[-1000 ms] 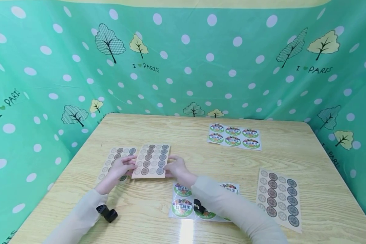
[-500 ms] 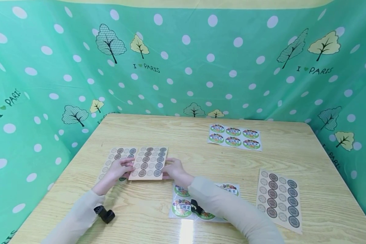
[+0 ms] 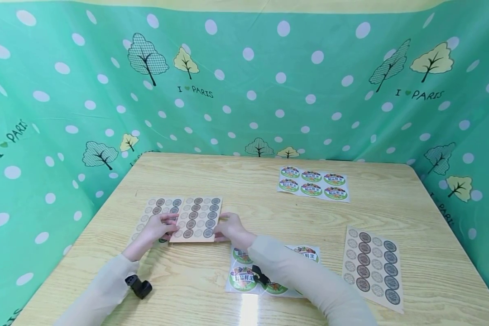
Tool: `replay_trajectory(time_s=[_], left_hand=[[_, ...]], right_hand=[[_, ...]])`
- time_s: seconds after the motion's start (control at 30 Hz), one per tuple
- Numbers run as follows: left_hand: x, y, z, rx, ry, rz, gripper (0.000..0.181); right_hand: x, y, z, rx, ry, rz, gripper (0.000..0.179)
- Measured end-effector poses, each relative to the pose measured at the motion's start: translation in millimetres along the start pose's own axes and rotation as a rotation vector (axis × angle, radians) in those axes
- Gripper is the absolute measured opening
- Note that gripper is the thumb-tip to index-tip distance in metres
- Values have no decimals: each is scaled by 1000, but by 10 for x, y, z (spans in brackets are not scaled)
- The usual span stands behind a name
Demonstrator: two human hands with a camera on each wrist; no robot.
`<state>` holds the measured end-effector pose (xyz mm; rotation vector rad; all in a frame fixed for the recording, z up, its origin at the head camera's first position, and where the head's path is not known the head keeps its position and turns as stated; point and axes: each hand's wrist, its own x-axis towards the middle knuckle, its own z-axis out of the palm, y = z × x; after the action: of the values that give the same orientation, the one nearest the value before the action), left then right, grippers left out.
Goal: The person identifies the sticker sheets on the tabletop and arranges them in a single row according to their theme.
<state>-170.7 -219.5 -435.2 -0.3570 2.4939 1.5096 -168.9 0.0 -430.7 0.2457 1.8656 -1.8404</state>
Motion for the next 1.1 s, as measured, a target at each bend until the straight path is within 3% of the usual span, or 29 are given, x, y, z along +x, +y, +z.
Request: replay_trajectory(time_s=[0.5, 1.1], left_hand=[[-15, -11, 10, 137, 10, 50, 46], [3, -57, 15, 163, 25, 66, 47]], right_hand=[[34, 54, 54, -50, -9, 2, 65], [51, 94, 94, -122, -2, -48, 68]])
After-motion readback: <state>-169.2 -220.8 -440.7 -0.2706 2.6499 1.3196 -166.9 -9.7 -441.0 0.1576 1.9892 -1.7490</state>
